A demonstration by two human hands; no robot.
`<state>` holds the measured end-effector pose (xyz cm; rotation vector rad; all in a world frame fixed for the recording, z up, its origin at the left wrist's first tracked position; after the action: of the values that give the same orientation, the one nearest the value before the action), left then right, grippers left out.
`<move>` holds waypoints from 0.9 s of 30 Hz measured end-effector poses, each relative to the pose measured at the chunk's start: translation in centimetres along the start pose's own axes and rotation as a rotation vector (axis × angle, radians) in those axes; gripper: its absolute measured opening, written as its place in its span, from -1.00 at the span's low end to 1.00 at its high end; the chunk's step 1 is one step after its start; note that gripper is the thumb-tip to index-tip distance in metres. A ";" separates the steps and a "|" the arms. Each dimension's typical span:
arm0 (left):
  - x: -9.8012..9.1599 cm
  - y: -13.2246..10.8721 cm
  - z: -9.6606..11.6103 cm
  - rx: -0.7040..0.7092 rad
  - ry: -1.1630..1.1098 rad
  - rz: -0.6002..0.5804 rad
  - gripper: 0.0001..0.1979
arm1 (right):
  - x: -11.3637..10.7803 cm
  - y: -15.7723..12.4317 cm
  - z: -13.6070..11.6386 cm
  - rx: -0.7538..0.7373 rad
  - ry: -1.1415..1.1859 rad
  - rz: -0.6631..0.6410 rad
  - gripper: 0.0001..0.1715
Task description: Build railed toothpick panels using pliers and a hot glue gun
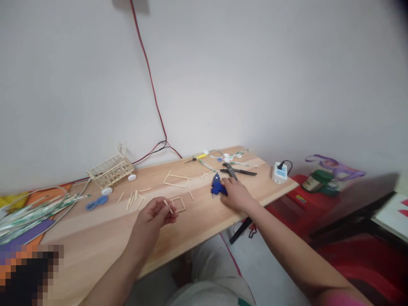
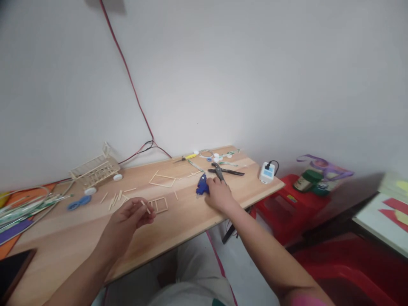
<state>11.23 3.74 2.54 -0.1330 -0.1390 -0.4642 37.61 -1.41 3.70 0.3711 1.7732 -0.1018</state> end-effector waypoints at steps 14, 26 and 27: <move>1.1 -3.3 1.7 0.219 0.205 0.198 -0.83 | -3.0 -7.7 -7.3 -0.343 0.917 -0.039 -0.79; 0.4 -2.2 2.5 0.149 -0.225 0.033 -0.72 | -0.1 -6.5 -9.2 -0.335 0.910 -0.184 -0.72; 0.3 -2.4 2.7 0.154 -0.282 0.032 -0.75 | 0.2 -6.4 -9.1 -0.315 0.918 -0.190 -0.72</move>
<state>10.10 1.92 5.43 -0.0485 -0.4477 -0.3994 27.09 -5.00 4.84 -0.0058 2.6790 0.2552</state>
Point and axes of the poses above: each hand's wrist, its own y-axis towards the middle knuckle, its own x-axis out of the palm, z = x × y, the point moved 10 cm from there along y, towards the middle knuckle
